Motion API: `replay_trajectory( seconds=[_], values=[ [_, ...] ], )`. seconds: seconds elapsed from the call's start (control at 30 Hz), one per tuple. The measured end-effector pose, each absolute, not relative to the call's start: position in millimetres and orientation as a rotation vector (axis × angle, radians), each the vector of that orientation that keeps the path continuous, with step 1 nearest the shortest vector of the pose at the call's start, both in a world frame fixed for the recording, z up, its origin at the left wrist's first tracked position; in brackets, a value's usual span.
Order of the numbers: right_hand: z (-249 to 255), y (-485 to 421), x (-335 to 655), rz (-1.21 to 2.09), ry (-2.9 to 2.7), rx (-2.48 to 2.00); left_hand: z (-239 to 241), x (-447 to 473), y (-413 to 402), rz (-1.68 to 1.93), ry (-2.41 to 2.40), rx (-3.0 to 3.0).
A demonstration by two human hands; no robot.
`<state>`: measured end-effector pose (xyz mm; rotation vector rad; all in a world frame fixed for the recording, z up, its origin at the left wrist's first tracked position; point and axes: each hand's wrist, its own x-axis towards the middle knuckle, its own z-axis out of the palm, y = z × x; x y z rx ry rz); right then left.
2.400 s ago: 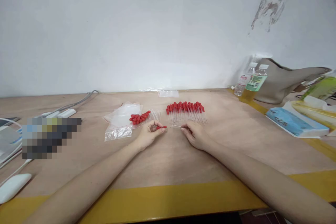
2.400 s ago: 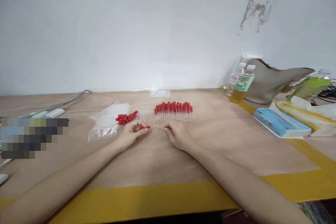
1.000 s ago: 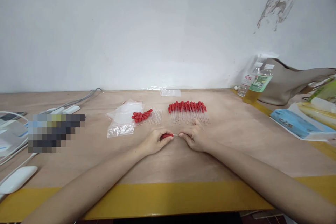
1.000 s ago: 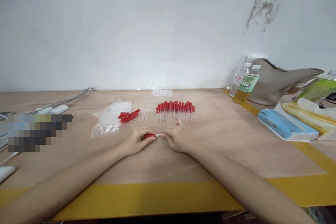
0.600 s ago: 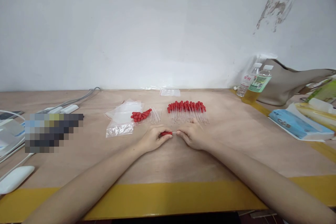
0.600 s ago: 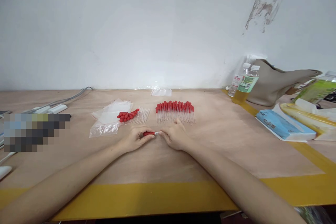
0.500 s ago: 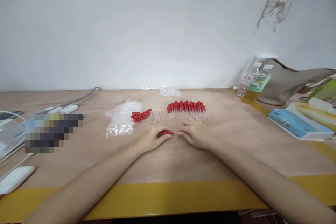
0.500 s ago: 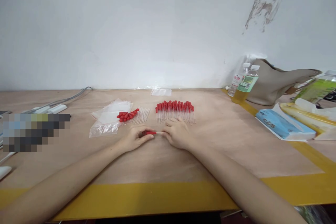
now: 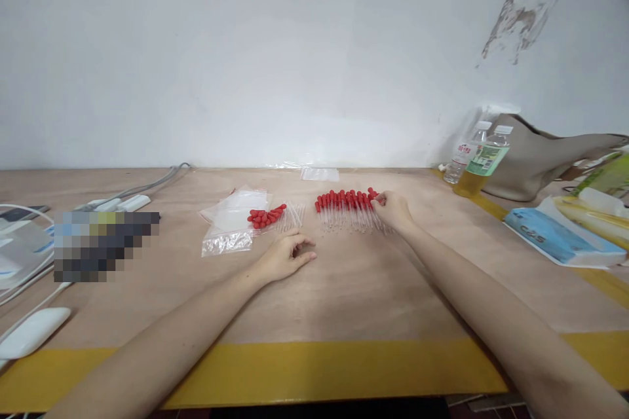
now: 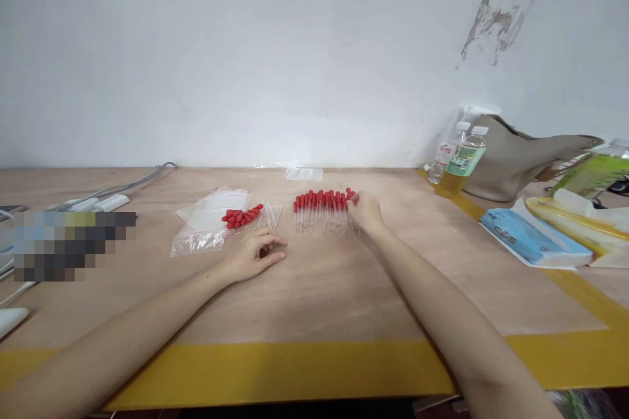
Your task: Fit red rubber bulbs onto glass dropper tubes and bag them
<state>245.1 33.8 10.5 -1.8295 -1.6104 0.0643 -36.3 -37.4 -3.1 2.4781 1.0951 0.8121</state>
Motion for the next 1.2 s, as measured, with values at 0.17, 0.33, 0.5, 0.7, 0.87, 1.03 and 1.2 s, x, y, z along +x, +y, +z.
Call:
replay_trajectory(
  seconds=[0.17, 0.33, 0.5, 0.7, 0.87, 1.03, 1.2],
  values=[
    [-1.0, 44.2, 242.2, 0.05, -1.625, -1.855, -4.3, -37.2, -37.2, 0.813, 1.074, 2.479],
    [1.3, 41.5, 233.9, 0.0, -1.678, -1.832, -4.3, -36.3, -36.6, 0.818, 1.064, 2.471],
    [9.9, 26.4, 192.4, -0.021, -1.846, -1.717, -3.6, -36.6, -36.4, 0.814, 1.054, 2.464],
    [11.8, 23.4, 123.7, 0.202, -2.029, -1.692, -4.4, -34.9, -38.1, 0.863, 1.071, 2.497],
    [9.8, 36.3, 86.8, 0.343, -2.006, -1.759, 1.5, -44.3, -30.7, 1.257, 1.493, 2.481],
    [6.0, 43.1, 74.9, 0.383, -2.024, -1.771, 14.5, -76.7, -8.2, 1.345, 1.705, 2.465],
    [6.4, 43.8, 76.8, 0.371, -2.057, -1.777, 25.5, -93.3, 27.3, 1.012, 1.705, 2.585]
  ],
)
